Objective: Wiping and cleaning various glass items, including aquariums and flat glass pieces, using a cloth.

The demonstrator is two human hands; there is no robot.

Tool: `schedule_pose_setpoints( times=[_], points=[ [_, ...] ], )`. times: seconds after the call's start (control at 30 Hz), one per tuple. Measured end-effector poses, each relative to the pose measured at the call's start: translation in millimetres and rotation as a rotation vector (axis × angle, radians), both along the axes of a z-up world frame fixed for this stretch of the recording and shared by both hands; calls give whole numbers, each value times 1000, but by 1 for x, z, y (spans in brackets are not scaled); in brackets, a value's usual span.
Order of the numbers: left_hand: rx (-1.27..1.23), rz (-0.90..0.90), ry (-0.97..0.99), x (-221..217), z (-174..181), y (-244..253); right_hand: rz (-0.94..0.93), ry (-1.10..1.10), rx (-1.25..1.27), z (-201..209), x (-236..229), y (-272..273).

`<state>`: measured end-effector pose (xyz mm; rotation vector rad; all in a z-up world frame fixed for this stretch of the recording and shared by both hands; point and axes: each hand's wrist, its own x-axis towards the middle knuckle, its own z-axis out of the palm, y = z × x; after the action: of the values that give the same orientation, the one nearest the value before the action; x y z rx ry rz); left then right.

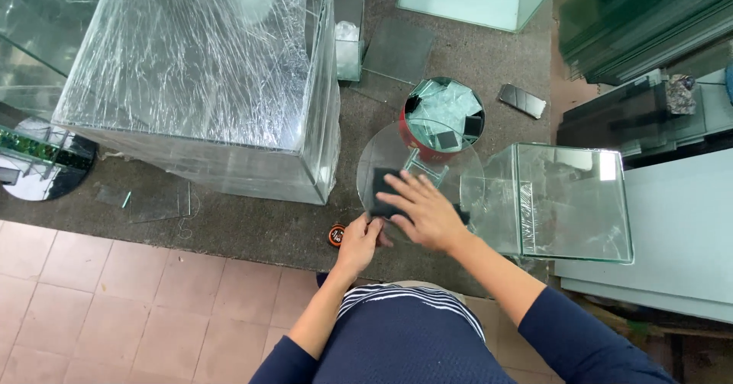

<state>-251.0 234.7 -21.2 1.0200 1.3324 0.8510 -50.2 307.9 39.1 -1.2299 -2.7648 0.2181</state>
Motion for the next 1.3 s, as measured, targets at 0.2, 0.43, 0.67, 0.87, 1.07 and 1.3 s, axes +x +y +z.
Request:
schedule_pose_setpoints(
  times=[0.2, 0.43, 0.67, 0.87, 1.07, 1.3],
  points=[
    [-39, 34, -67, 5, 29, -7, -486, 78, 65, -21, 18, 93],
    [-44, -17, 51, 5, 17, -4, -219, 39, 5, 12, -30, -7],
    [-43, -48, 98, 0, 13, -6, -535, 48, 81, -14, -1, 82],
    [-78, -87, 148, -1, 19, -3, -375, 81, 11, 7, -64, 17],
    [-77, -58, 99, -3, 12, -6, -488, 71, 12, 9, 13, 2],
    [-24, -25, 16, -6, 16, -2, -1030, 194, -112, -33, 60, 108]
  ],
)
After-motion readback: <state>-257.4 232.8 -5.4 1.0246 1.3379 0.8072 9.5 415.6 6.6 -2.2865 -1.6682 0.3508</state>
